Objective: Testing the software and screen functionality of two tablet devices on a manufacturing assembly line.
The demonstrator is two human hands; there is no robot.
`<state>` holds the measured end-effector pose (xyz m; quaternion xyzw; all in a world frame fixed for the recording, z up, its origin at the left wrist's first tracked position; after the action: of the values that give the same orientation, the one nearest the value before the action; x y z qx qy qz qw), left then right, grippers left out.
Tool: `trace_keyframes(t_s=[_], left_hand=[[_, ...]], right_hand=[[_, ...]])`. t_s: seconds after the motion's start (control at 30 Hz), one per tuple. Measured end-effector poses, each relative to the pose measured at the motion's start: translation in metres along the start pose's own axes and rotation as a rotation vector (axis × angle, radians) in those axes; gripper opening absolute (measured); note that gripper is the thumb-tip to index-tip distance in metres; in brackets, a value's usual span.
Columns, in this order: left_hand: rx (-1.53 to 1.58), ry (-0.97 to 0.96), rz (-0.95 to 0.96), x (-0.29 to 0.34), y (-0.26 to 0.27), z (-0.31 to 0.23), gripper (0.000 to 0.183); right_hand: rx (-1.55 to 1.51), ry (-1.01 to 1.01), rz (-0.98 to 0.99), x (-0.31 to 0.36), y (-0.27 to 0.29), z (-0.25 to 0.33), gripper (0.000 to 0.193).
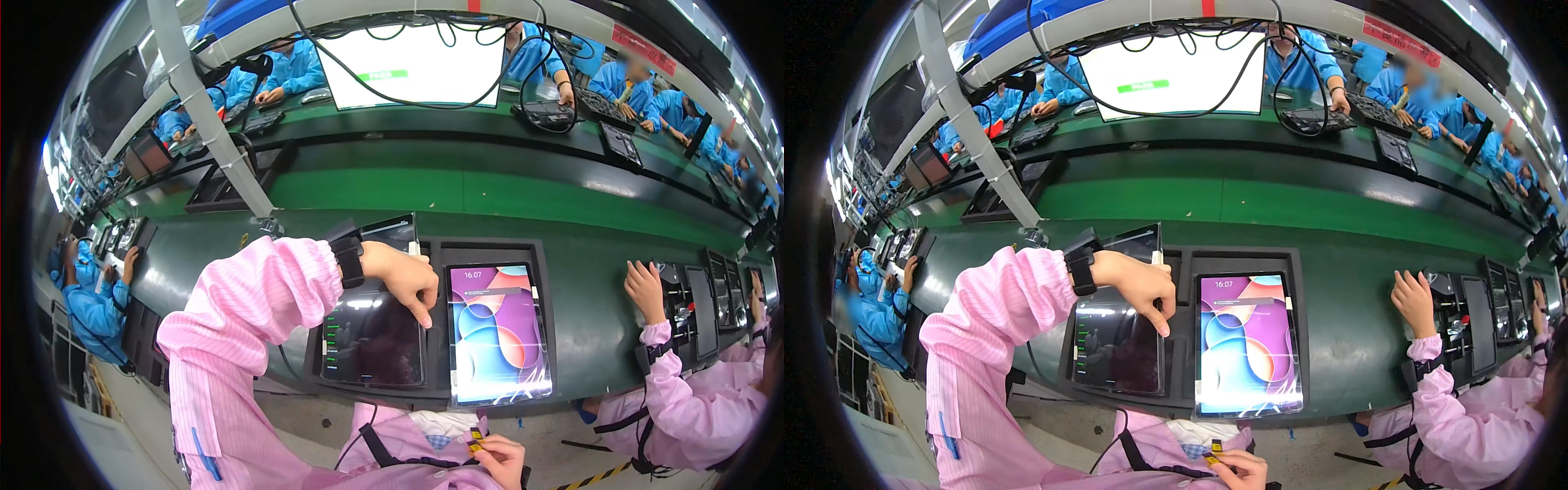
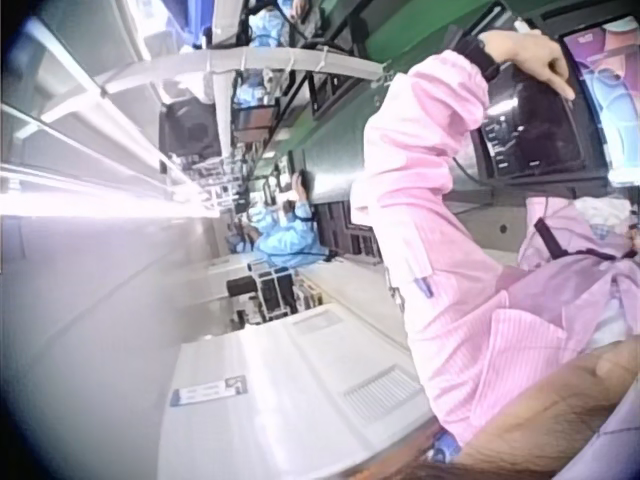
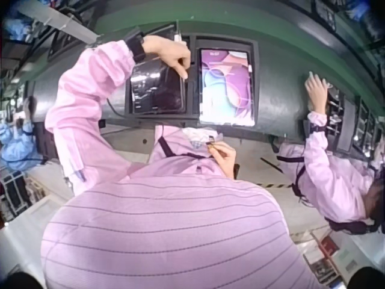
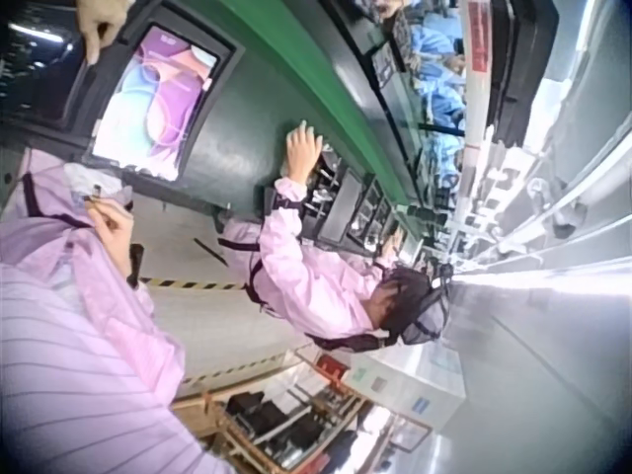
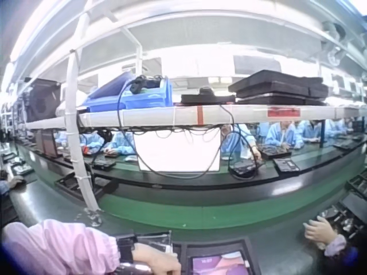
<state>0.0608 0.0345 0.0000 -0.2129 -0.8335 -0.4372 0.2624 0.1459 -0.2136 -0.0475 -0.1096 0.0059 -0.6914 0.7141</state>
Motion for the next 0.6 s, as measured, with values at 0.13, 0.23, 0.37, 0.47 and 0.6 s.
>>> trace_keyframes(t_s=[0.13,0.23,0.37,0.47,0.6], left_hand=[[-0.069,-0.092,-0.009,-0.010,-0.019,-0.015,0.049],[0.046,-0.097,0.111,-0.030,-0.054,-0.011,0.051],[0.064,-0.048,0.114,-0.047,-0.074,-0.004,0.052],[0.085,-0.056,-0.088,-0.032,-0.062,-0.016,0.052],[-0.061,-0.074,-0.575,0.034,-0.026,-0.061,0.034]], right_hand=[[0.019,-0.040,0.106,-0.005,-0.017,-0.024,0.013],[0.033,-0.031,0.195,-0.011,-0.031,-0.042,0.013],[-0.003,0.031,0.272,-0.023,-0.057,-0.061,0.015],[0.012,0.066,0.293,-0.027,-0.075,-0.068,0.014],[-0.180,-0.009,0.204,-0.032,-0.088,-0.083,0.014]])
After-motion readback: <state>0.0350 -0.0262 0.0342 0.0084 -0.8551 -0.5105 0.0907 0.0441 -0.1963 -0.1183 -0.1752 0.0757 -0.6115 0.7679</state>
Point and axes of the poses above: each hand's wrist, its own x-axis away from the middle knuckle, its own y-axis out of the back of the hand, z = x × y, the point moved 10 cm from there along -x, towards the middle knuckle, and after that the axes turned 9 degrees about z, right-handed, at the moved point
